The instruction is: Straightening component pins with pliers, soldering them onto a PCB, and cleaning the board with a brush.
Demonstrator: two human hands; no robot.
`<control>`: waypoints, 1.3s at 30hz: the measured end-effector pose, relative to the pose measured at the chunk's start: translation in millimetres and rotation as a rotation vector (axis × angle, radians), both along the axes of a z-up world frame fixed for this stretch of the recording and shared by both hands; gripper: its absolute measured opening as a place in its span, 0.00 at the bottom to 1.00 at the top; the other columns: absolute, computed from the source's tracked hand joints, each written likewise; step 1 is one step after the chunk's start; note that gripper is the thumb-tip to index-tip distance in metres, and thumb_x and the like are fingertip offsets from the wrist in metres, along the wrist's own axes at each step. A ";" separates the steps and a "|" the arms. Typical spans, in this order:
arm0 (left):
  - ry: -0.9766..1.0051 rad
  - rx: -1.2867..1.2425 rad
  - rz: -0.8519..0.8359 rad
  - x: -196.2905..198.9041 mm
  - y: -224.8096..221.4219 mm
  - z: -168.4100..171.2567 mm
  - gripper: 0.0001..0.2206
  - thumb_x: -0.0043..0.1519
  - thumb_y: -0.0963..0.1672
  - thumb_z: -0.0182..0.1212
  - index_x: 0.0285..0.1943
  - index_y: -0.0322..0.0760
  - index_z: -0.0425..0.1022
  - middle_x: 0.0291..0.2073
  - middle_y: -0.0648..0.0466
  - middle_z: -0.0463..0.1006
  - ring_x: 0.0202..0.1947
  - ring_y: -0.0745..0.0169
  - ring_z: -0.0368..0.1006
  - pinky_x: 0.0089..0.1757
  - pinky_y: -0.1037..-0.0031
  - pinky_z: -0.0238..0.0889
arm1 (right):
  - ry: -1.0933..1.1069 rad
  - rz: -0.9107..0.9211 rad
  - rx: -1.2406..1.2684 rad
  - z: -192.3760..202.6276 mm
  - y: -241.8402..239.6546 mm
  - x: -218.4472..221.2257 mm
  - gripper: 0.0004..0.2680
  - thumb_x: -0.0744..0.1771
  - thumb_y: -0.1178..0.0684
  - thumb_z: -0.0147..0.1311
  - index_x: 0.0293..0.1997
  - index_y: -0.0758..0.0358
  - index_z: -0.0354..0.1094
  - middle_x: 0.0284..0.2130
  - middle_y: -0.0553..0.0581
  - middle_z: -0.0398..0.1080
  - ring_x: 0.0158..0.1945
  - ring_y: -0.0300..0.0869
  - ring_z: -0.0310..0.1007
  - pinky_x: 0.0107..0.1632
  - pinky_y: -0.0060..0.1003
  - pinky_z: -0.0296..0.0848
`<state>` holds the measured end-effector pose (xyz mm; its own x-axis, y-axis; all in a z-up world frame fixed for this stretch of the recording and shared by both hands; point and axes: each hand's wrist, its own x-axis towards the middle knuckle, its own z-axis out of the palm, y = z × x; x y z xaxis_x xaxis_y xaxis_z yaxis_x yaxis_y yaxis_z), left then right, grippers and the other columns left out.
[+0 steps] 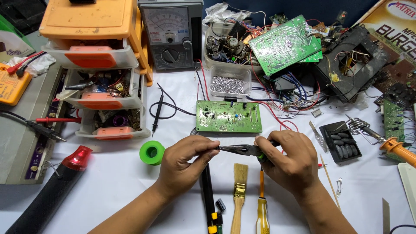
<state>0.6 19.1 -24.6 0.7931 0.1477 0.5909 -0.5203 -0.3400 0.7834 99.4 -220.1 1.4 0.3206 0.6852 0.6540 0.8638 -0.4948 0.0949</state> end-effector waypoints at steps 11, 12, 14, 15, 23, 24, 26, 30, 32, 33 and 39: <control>0.017 -0.004 -0.043 -2.9 -1.9 -0.3 0.06 0.62 0.38 0.65 0.47 0.32 0.81 0.37 0.48 0.84 0.38 0.58 0.81 0.43 0.75 0.77 | -0.013 0.043 -0.015 3.6 0.2 2.7 0.07 0.66 0.66 0.48 0.37 0.56 0.69 0.29 0.53 0.66 0.27 0.48 0.65 0.32 0.41 0.63; 0.015 -0.009 -0.065 -3.5 -1.9 0.4 0.06 0.63 0.38 0.65 0.47 0.32 0.81 0.37 0.47 0.83 0.38 0.58 0.81 0.41 0.76 0.77 | -0.014 0.049 -0.005 4.2 0.7 2.5 0.08 0.66 0.66 0.47 0.36 0.57 0.69 0.28 0.53 0.66 0.27 0.48 0.64 0.31 0.41 0.62; 0.014 0.001 -0.053 -3.2 -0.9 1.1 0.06 0.63 0.38 0.65 0.47 0.32 0.81 0.37 0.48 0.83 0.38 0.58 0.81 0.42 0.75 0.76 | -0.012 0.031 -0.008 1.4 0.1 1.8 0.09 0.65 0.68 0.47 0.37 0.56 0.70 0.29 0.53 0.67 0.28 0.48 0.65 0.32 0.42 0.62; 0.012 0.012 -0.042 -2.7 -0.4 1.6 0.06 0.63 0.38 0.65 0.47 0.32 0.80 0.36 0.48 0.83 0.38 0.57 0.81 0.43 0.73 0.76 | -0.012 0.012 -0.010 0.2 -0.1 1.8 0.10 0.65 0.69 0.48 0.39 0.55 0.71 0.30 0.53 0.67 0.28 0.49 0.65 0.32 0.43 0.63; 0.048 -0.007 -0.020 -2.2 0.6 -0.5 0.06 0.62 0.38 0.65 0.47 0.32 0.81 0.38 0.48 0.85 0.39 0.58 0.83 0.43 0.75 0.77 | -0.096 -0.016 -0.001 -1.7 -5.0 1.9 0.09 0.69 0.57 0.63 0.54 0.46 0.76 0.41 0.55 0.64 0.42 0.49 0.70 0.45 0.47 0.70; 0.084 -0.024 -0.020 -2.5 -0.4 -2.6 0.06 0.62 0.38 0.66 0.47 0.33 0.81 0.39 0.49 0.85 0.40 0.60 0.83 0.42 0.78 0.77 | -0.097 -0.014 0.007 -2.6 -6.4 1.8 0.10 0.69 0.57 0.64 0.56 0.46 0.77 0.42 0.56 0.61 0.42 0.49 0.69 0.44 0.47 0.71; 0.105 -0.042 -0.019 -3.4 -1.8 -6.2 0.07 0.62 0.38 0.65 0.47 0.34 0.80 0.41 0.49 0.85 0.41 0.62 0.84 0.44 0.78 0.78 | -0.120 -0.019 0.023 -5.6 -7.8 2.4 0.11 0.69 0.58 0.66 0.55 0.45 0.77 0.41 0.55 0.55 0.41 0.50 0.69 0.42 0.47 0.72; 0.130 -0.093 -0.036 -4.8 -2.4 -8.7 0.07 0.63 0.38 0.64 0.49 0.33 0.79 0.42 0.49 0.85 0.40 0.63 0.85 0.45 0.78 0.80 | -0.122 0.040 0.052 -1.3 -6.9 2.4 0.10 0.68 0.58 0.67 0.55 0.51 0.78 0.25 0.51 0.50 0.35 0.53 0.72 0.35 0.46 0.72; 0.158 -0.132 -0.037 -4.3 -3.9 -11.0 0.07 0.63 0.38 0.63 0.49 0.32 0.79 0.41 0.49 0.85 0.40 0.63 0.85 0.45 0.78 0.81 | -0.114 0.049 0.037 -1.7 -7.4 2.6 0.09 0.69 0.57 0.64 0.55 0.52 0.78 0.22 0.50 0.50 0.36 0.54 0.74 0.36 0.46 0.72; 0.186 -0.172 -0.038 -4.2 -4.5 -12.1 0.07 0.63 0.38 0.63 0.49 0.31 0.79 0.40 0.48 0.86 0.39 0.62 0.85 0.45 0.77 0.82 | -0.107 0.059 0.021 -1.9 -7.5 2.6 0.09 0.69 0.57 0.62 0.55 0.53 0.78 0.20 0.49 0.49 0.38 0.56 0.76 0.36 0.46 0.71; 0.185 -0.277 -0.065 -4.9 -6.3 -13.9 0.07 0.63 0.37 0.63 0.49 0.28 0.79 0.40 0.47 0.85 0.39 0.61 0.85 0.46 0.75 0.82 | -0.094 0.069 0.033 1.0 -7.9 3.4 0.09 0.69 0.56 0.64 0.55 0.52 0.77 0.24 0.49 0.58 0.45 0.57 0.77 0.46 0.50 0.75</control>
